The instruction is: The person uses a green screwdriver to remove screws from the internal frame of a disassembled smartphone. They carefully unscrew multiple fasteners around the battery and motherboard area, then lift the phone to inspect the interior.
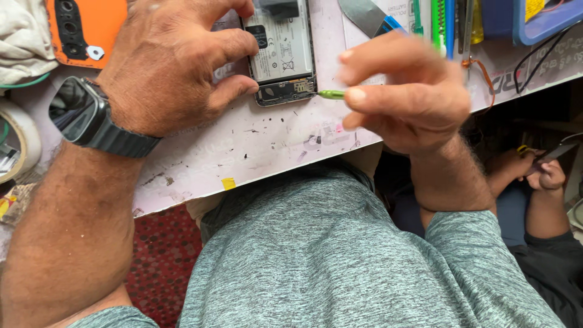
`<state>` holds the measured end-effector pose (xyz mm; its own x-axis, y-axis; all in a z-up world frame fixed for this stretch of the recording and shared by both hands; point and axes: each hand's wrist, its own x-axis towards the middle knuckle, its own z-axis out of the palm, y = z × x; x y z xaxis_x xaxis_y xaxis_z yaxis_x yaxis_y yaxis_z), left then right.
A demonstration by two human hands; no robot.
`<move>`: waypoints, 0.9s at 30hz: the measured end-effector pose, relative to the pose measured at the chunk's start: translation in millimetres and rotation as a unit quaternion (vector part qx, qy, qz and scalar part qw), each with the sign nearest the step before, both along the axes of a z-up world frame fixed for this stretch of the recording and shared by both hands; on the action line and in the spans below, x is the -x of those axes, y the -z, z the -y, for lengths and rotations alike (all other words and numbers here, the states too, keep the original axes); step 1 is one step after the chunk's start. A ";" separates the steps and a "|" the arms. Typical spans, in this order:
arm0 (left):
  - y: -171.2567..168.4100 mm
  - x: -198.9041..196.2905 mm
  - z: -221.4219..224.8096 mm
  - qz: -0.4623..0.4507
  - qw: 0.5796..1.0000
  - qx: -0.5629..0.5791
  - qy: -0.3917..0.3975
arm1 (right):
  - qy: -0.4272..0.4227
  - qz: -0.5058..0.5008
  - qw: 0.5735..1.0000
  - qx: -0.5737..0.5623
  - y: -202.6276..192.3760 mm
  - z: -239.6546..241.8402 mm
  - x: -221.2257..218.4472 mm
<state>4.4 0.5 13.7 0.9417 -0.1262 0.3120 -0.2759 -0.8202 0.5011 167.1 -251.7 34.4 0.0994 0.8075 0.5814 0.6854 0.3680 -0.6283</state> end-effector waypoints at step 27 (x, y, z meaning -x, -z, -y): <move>13.5 4.3 -3.9 0.025 1.000 0.000 0.013 | -0.007 0.009 1.000 -0.002 -6.4 -0.3 -3.1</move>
<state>0.0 4.4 0.2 0.9214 -0.1506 0.3583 -0.3220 -0.8119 0.4869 170.3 -251.4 40.7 0.0775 0.8066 0.5860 0.6908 0.3804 -0.6149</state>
